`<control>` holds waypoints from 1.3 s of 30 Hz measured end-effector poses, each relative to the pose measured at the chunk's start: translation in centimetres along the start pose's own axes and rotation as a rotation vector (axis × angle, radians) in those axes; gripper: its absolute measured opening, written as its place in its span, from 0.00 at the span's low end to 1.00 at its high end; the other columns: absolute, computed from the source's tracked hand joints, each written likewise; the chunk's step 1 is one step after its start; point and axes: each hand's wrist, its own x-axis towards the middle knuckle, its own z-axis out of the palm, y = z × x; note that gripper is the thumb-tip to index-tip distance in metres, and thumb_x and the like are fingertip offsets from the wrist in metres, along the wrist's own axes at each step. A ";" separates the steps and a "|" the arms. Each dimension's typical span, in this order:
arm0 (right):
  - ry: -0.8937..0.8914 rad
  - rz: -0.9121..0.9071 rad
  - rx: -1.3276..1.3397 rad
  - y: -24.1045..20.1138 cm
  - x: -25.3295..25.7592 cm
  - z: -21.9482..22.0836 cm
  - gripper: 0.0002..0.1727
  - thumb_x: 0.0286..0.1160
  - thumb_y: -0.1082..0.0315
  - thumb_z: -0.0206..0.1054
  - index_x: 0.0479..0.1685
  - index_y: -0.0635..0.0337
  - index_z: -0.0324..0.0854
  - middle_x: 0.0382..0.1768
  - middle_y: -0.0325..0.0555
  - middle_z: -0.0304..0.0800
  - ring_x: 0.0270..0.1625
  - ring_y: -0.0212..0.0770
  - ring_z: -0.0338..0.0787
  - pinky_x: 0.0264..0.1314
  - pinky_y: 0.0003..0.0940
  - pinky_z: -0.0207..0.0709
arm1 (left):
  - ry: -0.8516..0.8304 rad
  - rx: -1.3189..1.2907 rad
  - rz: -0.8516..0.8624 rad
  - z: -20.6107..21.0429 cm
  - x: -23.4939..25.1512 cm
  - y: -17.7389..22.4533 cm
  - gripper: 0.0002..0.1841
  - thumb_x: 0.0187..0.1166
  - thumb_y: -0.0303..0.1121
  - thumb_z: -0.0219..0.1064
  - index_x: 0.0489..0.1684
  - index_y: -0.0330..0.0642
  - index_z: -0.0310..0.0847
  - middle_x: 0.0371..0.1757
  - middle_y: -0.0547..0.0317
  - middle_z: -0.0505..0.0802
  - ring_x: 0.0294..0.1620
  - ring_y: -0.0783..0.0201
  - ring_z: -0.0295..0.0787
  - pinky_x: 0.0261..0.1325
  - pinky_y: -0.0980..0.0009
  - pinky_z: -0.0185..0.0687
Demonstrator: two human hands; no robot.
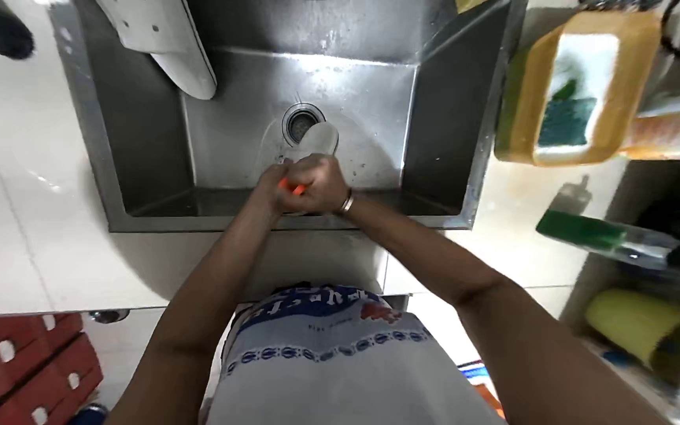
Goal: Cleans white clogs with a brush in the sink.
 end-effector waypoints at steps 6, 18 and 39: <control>0.021 -0.018 -0.098 0.7 0.8 -0.1 0.21 0.63 0.52 0.76 0.13 0.59 0.85 0.18 0.47 0.88 0.25 0.45 0.89 0.29 0.48 0.82 | 0.024 -0.220 -0.093 -0.4 1.4 -0.1 0.12 0.90 0.33 0.50 0.61 0.40 0.74 0.47 0.56 0.88 0.44 0.67 0.87 0.47 0.70 0.87; -0.179 -0.127 -0.181 3.5 -1.2 -2.1 0.22 0.71 0.54 0.69 0.16 0.64 0.86 0.24 0.54 0.91 0.32 0.53 0.93 0.37 0.57 0.82 | 0.133 -0.309 -0.235 -0.2 2.1 0.0 0.20 0.93 0.42 0.52 0.77 0.45 0.66 0.58 0.47 0.86 0.51 0.56 0.88 0.50 0.56 0.89; -0.158 -0.355 -0.122 1.1 -2.9 -0.4 0.22 0.70 0.54 0.69 0.13 0.60 0.82 0.19 0.52 0.87 0.27 0.51 0.89 0.32 0.50 0.79 | 0.137 -0.361 -0.214 -0.1 1.8 0.7 0.15 0.93 0.40 0.50 0.68 0.44 0.69 0.49 0.54 0.86 0.44 0.63 0.87 0.45 0.65 0.88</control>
